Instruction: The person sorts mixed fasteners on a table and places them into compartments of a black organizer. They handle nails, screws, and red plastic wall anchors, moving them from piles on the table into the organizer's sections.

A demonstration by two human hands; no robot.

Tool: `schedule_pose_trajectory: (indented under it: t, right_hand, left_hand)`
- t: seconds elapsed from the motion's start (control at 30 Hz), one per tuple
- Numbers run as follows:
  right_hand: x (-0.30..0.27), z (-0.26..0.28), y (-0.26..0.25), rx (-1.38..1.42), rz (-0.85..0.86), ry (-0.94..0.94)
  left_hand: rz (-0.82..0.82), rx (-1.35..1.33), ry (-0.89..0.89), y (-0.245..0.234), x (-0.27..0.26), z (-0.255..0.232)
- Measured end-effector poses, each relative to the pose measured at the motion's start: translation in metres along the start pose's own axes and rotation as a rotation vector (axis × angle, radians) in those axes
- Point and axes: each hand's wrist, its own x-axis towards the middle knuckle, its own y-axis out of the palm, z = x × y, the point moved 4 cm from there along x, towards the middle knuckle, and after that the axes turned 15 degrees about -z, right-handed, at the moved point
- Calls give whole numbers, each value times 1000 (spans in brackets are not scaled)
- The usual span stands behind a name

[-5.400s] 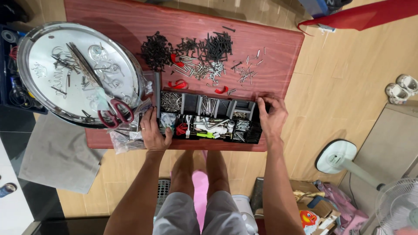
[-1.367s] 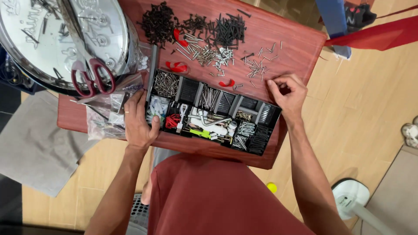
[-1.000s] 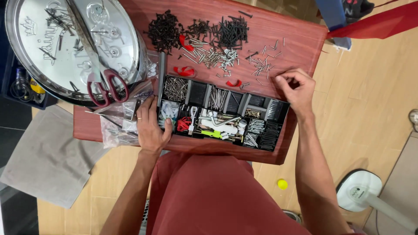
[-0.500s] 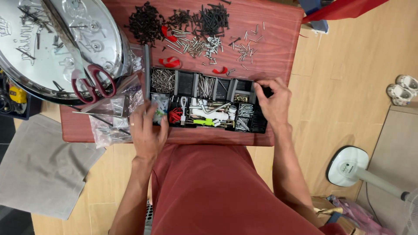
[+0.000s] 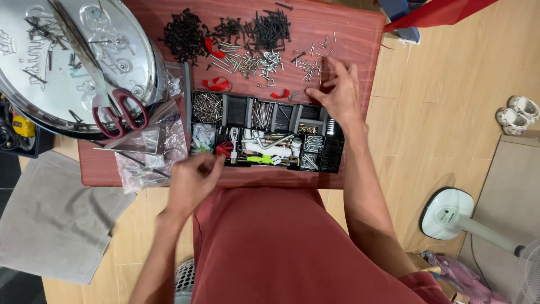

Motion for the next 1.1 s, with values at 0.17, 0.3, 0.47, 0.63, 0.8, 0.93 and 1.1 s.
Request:
schedule_pose_trajectory:
  t: [0.17, 0.3, 0.47, 0.63, 0.8, 0.93, 1.1]
  right_hand:
    - [8, -11, 9, 37, 63, 30]
    - [8, -14, 16, 91, 64, 58]
    - [10, -16, 18, 78, 59, 28]
    - [9, -17, 20, 49, 75, 42]
    - [10, -7, 20, -36, 99, 22]
    - [8, 4, 18, -72, 60, 7]
    - [-9, 30, 26, 24, -63, -64]
  left_hand:
    - [704, 276, -428, -29, -66, 145]
    - [1001, 500, -470, 18, -137, 284]
    - [976, -5, -518, 114, -227, 311]
    - [885, -31, -711, 134, -230, 300]
    - [793, -22, -743, 148, -195, 307]
    - [699, -6, -758, 174, -190, 326]
    - [486, 250, -673, 147, -149, 379]
